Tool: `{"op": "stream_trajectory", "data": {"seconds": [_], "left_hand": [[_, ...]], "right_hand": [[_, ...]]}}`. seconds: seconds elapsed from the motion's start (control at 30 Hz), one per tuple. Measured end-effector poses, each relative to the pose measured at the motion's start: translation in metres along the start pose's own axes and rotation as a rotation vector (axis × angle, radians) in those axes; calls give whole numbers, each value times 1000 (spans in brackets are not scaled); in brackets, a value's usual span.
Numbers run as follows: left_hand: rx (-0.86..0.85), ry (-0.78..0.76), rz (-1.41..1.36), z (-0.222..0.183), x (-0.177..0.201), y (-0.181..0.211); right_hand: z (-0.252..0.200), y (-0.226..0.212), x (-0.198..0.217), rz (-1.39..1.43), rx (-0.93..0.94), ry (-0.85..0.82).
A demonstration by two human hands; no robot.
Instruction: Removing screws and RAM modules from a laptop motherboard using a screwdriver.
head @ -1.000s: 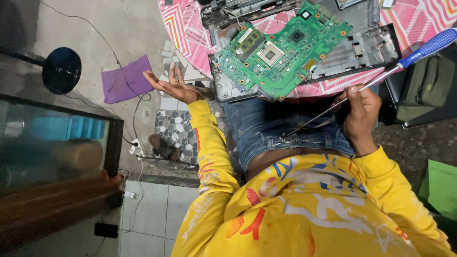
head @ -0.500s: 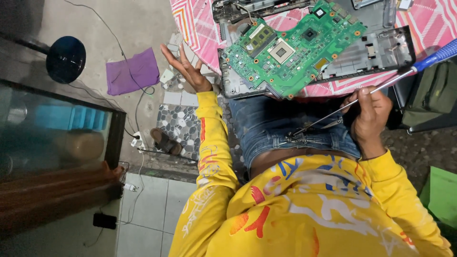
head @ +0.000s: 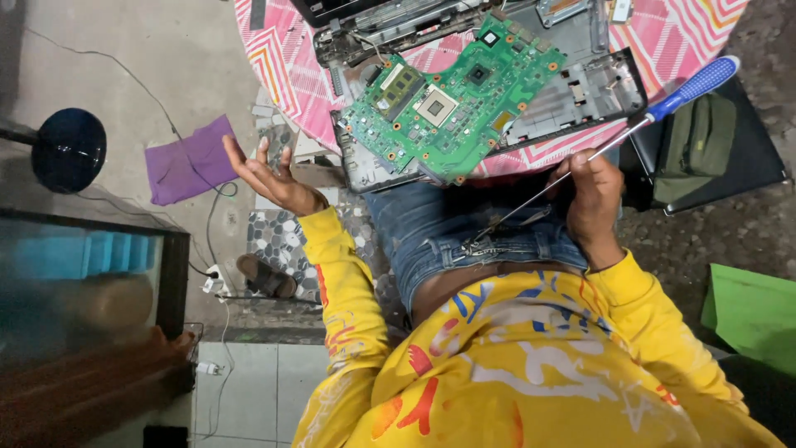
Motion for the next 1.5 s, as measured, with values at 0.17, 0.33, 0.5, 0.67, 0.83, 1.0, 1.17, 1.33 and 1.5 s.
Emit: {"op": "stream_trajectory", "data": {"seconds": [0.17,0.33,0.5,0.67,0.83,1.0,1.17,1.33,1.5], "left_hand": [[-185,-304,263,-44,-33,38],[-306,-485,506,-67,-47,58],[-379,-587,945,-76,-58,71],[-427,-673,1044,-64,-66,58],[-518,-656,1123,-54,-78,51],[-432,-705,1064,-43,-83,59],[-361,-778,997,-41,-94,80],[-263,-871,725,-47,-101,92],[253,-997,322,-39,-98,69]], "right_hand": [[0,-1,0,-7,7,7],[0,2,0,16,-16,-22],[-2,-29,-10,54,-186,-97],[-2,-28,-10,40,-166,-102],[-2,-29,-10,39,-168,-90],[-2,-29,-8,-6,-164,-82],[0,-30,-8,-22,-157,-102],[0,-27,-8,-55,-145,-103],[2,-26,-7,-18,-181,-79]]}}
Point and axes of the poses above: each hand's wrist, its own z-axis towards the middle knuckle, its own x-axis out of the back of the hand, y = z × x, the point moved 3 cm from there along z, towards the middle knuckle, and after that the axes turned 10 degrees about x, right-handed, at the moved point
